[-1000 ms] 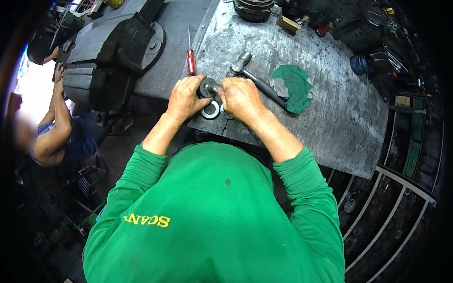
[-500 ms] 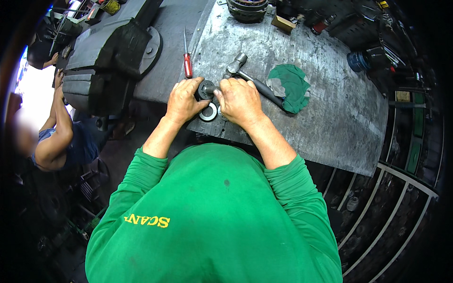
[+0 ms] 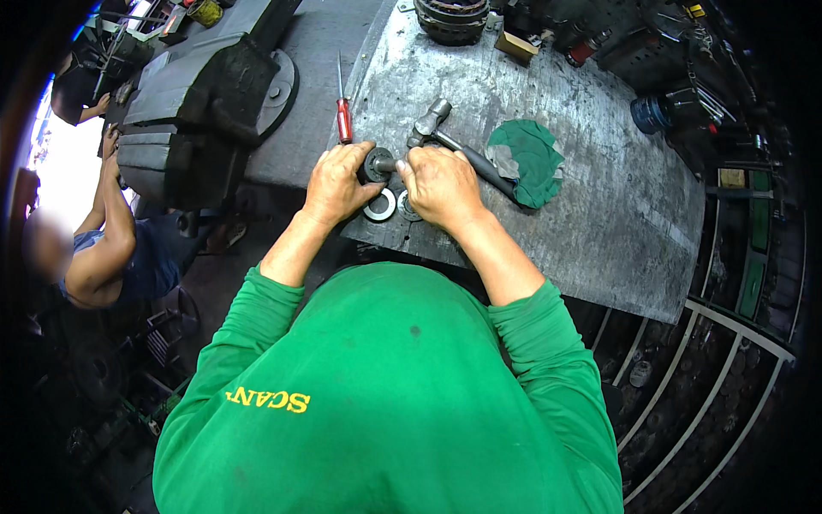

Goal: The person assembles a cylindrical metal part by inserting a pin and tapping it with a hammer. They repeatedly insert and remove the pin, inspect the fit, and use a hammer to drive the pin into place. The person also uses a screwdriver to adjust the part and wipes it with a cloth.

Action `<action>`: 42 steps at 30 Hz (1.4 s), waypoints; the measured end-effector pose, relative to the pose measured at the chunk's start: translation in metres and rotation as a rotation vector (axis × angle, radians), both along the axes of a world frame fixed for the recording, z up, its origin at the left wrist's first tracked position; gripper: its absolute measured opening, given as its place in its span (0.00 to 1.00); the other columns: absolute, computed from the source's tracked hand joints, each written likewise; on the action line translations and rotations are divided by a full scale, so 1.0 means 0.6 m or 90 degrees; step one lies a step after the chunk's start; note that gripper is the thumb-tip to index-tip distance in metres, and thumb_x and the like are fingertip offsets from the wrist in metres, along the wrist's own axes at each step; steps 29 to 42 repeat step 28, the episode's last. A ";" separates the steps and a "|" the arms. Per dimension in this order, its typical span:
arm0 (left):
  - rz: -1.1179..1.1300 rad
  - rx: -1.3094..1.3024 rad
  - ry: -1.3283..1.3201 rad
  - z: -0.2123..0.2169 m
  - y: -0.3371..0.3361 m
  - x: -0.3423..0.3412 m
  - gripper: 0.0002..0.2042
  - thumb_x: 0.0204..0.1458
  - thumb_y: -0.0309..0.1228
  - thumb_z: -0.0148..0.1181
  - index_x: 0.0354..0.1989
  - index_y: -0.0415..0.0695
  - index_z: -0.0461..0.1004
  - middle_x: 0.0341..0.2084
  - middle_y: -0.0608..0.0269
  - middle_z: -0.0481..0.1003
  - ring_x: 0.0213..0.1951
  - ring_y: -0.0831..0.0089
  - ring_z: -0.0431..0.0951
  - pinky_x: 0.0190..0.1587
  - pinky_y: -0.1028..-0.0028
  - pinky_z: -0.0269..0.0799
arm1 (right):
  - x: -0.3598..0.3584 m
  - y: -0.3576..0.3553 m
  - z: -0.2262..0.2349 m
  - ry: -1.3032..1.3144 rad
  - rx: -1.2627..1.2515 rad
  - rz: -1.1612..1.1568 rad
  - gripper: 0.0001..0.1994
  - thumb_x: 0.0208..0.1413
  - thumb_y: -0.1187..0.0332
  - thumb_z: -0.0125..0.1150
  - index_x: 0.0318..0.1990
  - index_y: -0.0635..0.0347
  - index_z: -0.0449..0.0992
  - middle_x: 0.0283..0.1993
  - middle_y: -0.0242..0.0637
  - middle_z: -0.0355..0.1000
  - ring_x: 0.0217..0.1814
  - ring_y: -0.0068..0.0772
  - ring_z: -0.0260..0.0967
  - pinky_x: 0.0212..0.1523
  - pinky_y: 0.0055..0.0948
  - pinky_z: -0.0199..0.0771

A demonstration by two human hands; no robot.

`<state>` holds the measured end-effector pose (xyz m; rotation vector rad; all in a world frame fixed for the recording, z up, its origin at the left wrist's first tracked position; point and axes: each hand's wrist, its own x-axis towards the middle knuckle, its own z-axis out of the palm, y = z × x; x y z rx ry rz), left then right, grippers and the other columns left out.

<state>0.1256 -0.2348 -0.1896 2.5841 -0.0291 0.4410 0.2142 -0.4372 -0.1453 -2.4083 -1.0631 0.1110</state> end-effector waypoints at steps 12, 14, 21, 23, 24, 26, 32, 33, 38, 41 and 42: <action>-0.002 -0.021 0.012 -0.004 0.001 -0.001 0.34 0.37 0.33 0.81 0.57 0.41 0.78 0.48 0.57 0.82 0.50 0.56 0.81 0.55 0.59 0.75 | -0.011 -0.005 0.005 -0.097 -0.021 0.038 0.12 0.62 0.59 0.64 0.39 0.57 0.74 0.38 0.43 0.75 0.44 0.50 0.76 0.46 0.50 0.70; 0.002 -0.032 0.019 -0.006 0.002 -0.008 0.34 0.37 0.33 0.81 0.57 0.41 0.77 0.50 0.56 0.82 0.51 0.56 0.81 0.56 0.59 0.75 | -0.013 -0.001 0.000 -0.089 0.003 0.047 0.11 0.62 0.60 0.63 0.38 0.58 0.73 0.37 0.44 0.75 0.43 0.51 0.75 0.46 0.51 0.71; 0.012 -0.059 0.031 -0.010 0.002 -0.007 0.34 0.40 0.32 0.80 0.59 0.40 0.76 0.53 0.53 0.81 0.55 0.54 0.81 0.58 0.59 0.77 | -0.016 0.002 -0.009 -0.046 0.053 0.012 0.12 0.63 0.60 0.62 0.35 0.60 0.73 0.34 0.48 0.76 0.39 0.56 0.77 0.42 0.53 0.76; 0.012 -0.071 0.043 -0.011 0.002 -0.009 0.33 0.41 0.31 0.79 0.60 0.40 0.76 0.53 0.52 0.81 0.55 0.53 0.81 0.59 0.60 0.77 | -0.020 0.001 -0.012 -0.019 0.061 -0.002 0.12 0.65 0.62 0.60 0.34 0.61 0.71 0.32 0.50 0.75 0.37 0.58 0.76 0.40 0.54 0.75; 0.011 -0.077 0.052 -0.009 0.002 -0.009 0.33 0.41 0.31 0.79 0.60 0.40 0.75 0.53 0.51 0.81 0.56 0.52 0.81 0.59 0.60 0.77 | -0.021 0.001 -0.012 -0.011 0.073 -0.008 0.13 0.66 0.63 0.59 0.33 0.62 0.70 0.32 0.50 0.74 0.37 0.59 0.76 0.40 0.54 0.75; 0.015 -0.078 0.068 -0.005 0.001 -0.005 0.33 0.41 0.32 0.79 0.60 0.41 0.75 0.53 0.50 0.81 0.56 0.52 0.81 0.60 0.61 0.77 | -0.024 0.000 -0.012 0.004 0.029 -0.037 0.13 0.65 0.60 0.60 0.35 0.61 0.72 0.34 0.50 0.77 0.38 0.58 0.79 0.41 0.52 0.79; 0.028 -0.072 0.091 -0.003 0.000 -0.007 0.34 0.41 0.32 0.79 0.60 0.42 0.76 0.54 0.50 0.81 0.56 0.53 0.81 0.60 0.61 0.77 | -0.023 -0.001 -0.015 0.019 0.000 -0.053 0.15 0.65 0.57 0.61 0.36 0.61 0.74 0.35 0.50 0.79 0.39 0.58 0.80 0.43 0.51 0.81; 0.028 -0.072 0.091 -0.003 0.000 -0.007 0.34 0.41 0.32 0.79 0.60 0.42 0.76 0.54 0.50 0.81 0.56 0.53 0.81 0.60 0.61 0.77 | -0.023 -0.001 -0.015 0.019 0.000 -0.053 0.15 0.65 0.57 0.61 0.36 0.61 0.74 0.35 0.50 0.79 0.39 0.58 0.80 0.43 0.51 0.81; 0.028 -0.072 0.091 -0.003 0.000 -0.007 0.34 0.41 0.32 0.79 0.60 0.42 0.76 0.54 0.50 0.81 0.56 0.53 0.81 0.60 0.61 0.77 | -0.023 -0.001 -0.015 0.019 0.000 -0.053 0.15 0.65 0.57 0.61 0.36 0.61 0.74 0.35 0.50 0.79 0.39 0.58 0.80 0.43 0.51 0.81; 0.028 -0.072 0.091 -0.003 0.000 -0.007 0.34 0.41 0.32 0.79 0.60 0.42 0.76 0.54 0.50 0.81 0.56 0.53 0.81 0.60 0.61 0.77 | -0.023 -0.001 -0.015 0.019 0.000 -0.053 0.15 0.65 0.57 0.61 0.36 0.61 0.74 0.35 0.50 0.79 0.39 0.58 0.80 0.43 0.51 0.81; 0.028 -0.072 0.091 -0.003 0.000 -0.007 0.34 0.41 0.32 0.79 0.60 0.42 0.76 0.54 0.50 0.81 0.56 0.53 0.81 0.60 0.61 0.77 | -0.023 -0.001 -0.015 0.019 0.000 -0.053 0.15 0.65 0.57 0.61 0.36 0.61 0.74 0.35 0.50 0.79 0.39 0.58 0.80 0.43 0.51 0.81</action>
